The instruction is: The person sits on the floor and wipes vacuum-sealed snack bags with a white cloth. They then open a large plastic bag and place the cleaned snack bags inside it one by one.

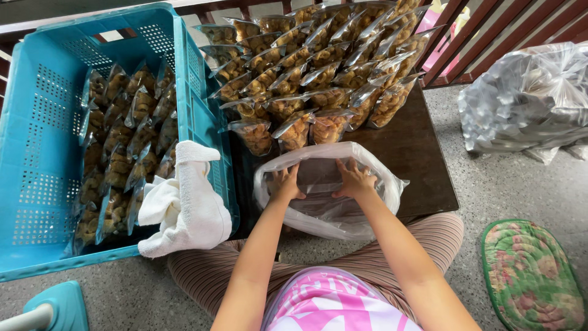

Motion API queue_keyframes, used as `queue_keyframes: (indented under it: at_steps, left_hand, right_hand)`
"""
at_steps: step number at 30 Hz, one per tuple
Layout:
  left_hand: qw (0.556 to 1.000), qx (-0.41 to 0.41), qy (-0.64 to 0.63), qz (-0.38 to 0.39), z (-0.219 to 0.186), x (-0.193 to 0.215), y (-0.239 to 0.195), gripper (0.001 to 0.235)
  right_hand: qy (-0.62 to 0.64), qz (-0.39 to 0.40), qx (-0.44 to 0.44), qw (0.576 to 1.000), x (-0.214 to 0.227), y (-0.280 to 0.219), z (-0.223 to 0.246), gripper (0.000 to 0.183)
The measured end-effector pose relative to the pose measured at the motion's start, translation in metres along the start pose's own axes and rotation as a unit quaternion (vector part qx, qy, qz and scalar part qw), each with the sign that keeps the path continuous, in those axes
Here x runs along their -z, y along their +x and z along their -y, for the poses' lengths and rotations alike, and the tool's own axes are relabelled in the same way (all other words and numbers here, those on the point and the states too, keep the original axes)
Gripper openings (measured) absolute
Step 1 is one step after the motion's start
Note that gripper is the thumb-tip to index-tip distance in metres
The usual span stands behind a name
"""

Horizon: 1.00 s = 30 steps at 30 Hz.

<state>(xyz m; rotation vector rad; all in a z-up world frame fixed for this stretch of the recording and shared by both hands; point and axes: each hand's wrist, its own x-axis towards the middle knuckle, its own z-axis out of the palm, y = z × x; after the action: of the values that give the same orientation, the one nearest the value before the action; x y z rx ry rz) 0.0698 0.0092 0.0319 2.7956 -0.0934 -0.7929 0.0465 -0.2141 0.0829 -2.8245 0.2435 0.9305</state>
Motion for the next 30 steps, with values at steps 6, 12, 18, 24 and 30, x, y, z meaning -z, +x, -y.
queue_keyframes:
  at_steps: [6,12,18,24,30]
  left_hand:
    - [0.998,-0.021,-0.052,-0.023,0.006,-0.011,0.005,0.115]
    - [0.992,-0.025,-0.099,-0.072,0.015,-0.03,-0.002,0.094]
    - [0.999,0.006,-0.016,-0.029,0.02,-0.01,-0.029,0.097]
    - [0.997,0.039,-0.032,0.06,-0.003,0.01,-0.04,0.083]
    - [0.985,-0.125,-0.111,-0.035,-0.03,-0.029,-0.008,0.056]
  right_hand:
    - [-0.021,-0.151,0.102,0.983,-0.045,-0.008,0.022,0.112]
    - [-0.021,-0.043,0.109,0.993,-0.051,-0.03,0.043,0.115]
    - [0.025,-0.054,0.143,0.988,-0.035,-0.033,0.035,0.107]
    - [0.343,-0.321,0.18,0.864,-0.021,-0.021,-0.002,0.032]
    - [0.541,-0.353,0.192,0.739,0.023,0.072,-0.019,0.07]
